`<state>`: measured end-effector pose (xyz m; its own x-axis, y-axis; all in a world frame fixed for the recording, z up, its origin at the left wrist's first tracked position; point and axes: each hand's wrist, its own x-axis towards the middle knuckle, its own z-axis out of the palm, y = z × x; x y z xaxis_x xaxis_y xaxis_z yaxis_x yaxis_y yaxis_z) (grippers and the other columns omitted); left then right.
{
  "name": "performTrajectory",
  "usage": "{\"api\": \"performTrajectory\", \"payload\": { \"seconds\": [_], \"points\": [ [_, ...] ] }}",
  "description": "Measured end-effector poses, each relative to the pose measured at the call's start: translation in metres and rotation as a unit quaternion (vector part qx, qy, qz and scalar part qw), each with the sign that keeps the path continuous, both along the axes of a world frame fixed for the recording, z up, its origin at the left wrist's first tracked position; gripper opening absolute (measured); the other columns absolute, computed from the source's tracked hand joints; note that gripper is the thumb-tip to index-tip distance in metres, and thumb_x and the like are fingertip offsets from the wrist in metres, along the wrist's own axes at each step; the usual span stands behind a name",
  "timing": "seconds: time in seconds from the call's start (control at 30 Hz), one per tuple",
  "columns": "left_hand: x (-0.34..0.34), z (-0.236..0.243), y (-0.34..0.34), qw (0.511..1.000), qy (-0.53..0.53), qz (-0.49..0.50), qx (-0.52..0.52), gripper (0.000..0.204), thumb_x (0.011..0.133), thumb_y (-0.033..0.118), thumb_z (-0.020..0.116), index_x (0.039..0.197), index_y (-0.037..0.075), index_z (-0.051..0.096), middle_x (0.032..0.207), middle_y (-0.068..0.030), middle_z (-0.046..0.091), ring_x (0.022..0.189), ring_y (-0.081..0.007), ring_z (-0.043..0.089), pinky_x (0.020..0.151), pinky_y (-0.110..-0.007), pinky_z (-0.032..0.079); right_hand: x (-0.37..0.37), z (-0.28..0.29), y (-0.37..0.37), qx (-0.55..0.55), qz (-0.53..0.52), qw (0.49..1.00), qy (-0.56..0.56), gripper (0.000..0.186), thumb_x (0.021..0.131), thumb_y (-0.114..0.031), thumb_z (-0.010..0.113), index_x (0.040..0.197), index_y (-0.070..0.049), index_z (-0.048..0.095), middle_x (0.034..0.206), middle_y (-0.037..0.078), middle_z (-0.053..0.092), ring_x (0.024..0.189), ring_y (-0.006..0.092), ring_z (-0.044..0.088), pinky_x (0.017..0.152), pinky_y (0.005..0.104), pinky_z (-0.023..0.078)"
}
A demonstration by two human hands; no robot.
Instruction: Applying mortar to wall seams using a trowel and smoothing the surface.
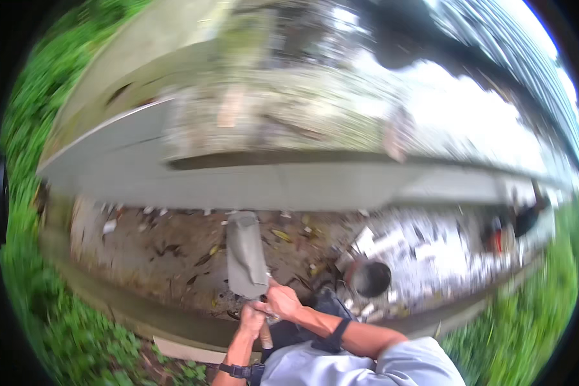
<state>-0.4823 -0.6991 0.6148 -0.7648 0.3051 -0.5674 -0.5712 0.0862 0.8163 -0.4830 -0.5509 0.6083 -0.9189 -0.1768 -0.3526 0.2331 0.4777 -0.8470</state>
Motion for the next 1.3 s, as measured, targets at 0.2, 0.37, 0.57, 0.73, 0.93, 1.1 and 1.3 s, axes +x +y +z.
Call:
{"api": "performTrajectory", "payload": {
  "seconds": [0.2, 0.37, 0.57, 0.73, 0.93, 1.1, 1.3],
  "points": [
    [0.027, -0.050, 0.091, 0.957, 0.046, -0.260, -0.122, 0.011, 0.069, 0.002, 0.065, 0.079, -0.001, 0.069, 0.079, -0.0045, 0.067, 0.074, -0.0121, 0.063, 0.062, -0.030, 0.051, 0.092, -0.065, 0.081, -0.012, -0.154, 0.984, 0.084, 0.036, 0.080, -0.028, 0.065, 0.109, -0.006, 0.062, 0.093, 0.021, 0.064, 0.086, 0.0424, 0.062, 0.071, 0.0463, 0.052],
    [0.053, -0.053, 0.184, 0.922, -0.063, -0.381, -0.008, 0.006, 0.070, -0.001, 0.063, 0.070, 0.000, 0.069, 0.076, -0.0054, 0.067, 0.070, -0.0135, 0.063, 0.065, -0.030, 0.052, 0.155, -0.052, 0.157, 0.010, -0.299, 0.950, 0.090, 0.024, 0.087, -0.032, 0.061, 0.098, -0.012, 0.070, 0.082, 0.020, 0.066, 0.077, 0.0414, 0.063, 0.064, 0.0492, 0.050],
    [0.077, -0.103, 0.194, 0.845, -0.050, -0.529, 0.058, 0.038, 0.094, 0.030, 0.057, 0.118, 0.001, 0.057, 0.112, -0.0076, 0.060, 0.105, -0.0143, 0.054, 0.093, -0.030, 0.043, 0.222, -0.055, 0.184, 0.128, -0.384, 0.914, 0.042, 0.020, 0.085, -0.028, 0.060, 0.077, -0.011, 0.066, 0.072, 0.014, 0.062, 0.070, 0.0363, 0.063, 0.057, 0.0461, 0.049],
    [0.049, -0.173, 0.170, 0.853, -0.072, -0.511, -0.080, 0.035, 0.098, 0.038, 0.051, 0.112, 0.006, 0.060, 0.107, -0.0046, 0.060, 0.094, -0.0112, 0.054, 0.082, -0.025, 0.043, 0.295, -0.169, 0.219, 0.271, -0.453, 0.837, -0.147, 0.019, 0.077, -0.025, 0.063, 0.082, -0.007, 0.062, 0.077, 0.013, 0.063, 0.076, 0.0333, 0.064, 0.064, 0.0452, 0.053],
    [0.040, -0.228, 0.159, 0.847, -0.043, -0.507, -0.152, 0.037, 0.097, 0.036, 0.052, 0.109, 0.002, 0.059, 0.103, -0.0062, 0.062, 0.097, -0.0129, 0.056, 0.087, -0.027, 0.043, 0.381, -0.395, 0.225, 0.345, -0.445, 0.788, -0.249, 0.019, 0.075, -0.021, 0.064, 0.087, -0.007, 0.060, 0.085, 0.013, 0.063, 0.087, 0.0323, 0.063, 0.068, 0.0447, 0.053],
    [0.054, -0.267, 0.132, 0.886, -0.103, -0.424, -0.153, 0.022, 0.096, 0.020, 0.056, 0.112, 0.004, 0.057, 0.097, -0.0013, 0.058, 0.087, -0.0083, 0.053, 0.077, -0.026, 0.045, 0.373, -0.530, 0.199, 0.275, -0.556, 0.719, -0.313, 0.023, 0.083, -0.020, 0.061, 0.101, -0.006, 0.055, 0.090, 0.018, 0.065, 0.083, 0.0388, 0.065, 0.070, 0.0508, 0.051],
    [0.089, -0.287, 0.117, 0.874, -0.200, -0.420, -0.140, 0.020, 0.098, 0.012, 0.054, 0.116, 0.003, 0.055, 0.106, -0.0017, 0.057, 0.099, -0.0084, 0.052, 0.084, -0.025, 0.044, 0.391, -0.535, 0.165, 0.173, -0.555, 0.723, -0.373, 0.042, 0.086, -0.029, 0.069, 0.111, -0.003, 0.047, 0.100, 0.027, 0.065, 0.095, 0.0447, 0.062, 0.081, 0.0526, 0.048]
  ]
}}
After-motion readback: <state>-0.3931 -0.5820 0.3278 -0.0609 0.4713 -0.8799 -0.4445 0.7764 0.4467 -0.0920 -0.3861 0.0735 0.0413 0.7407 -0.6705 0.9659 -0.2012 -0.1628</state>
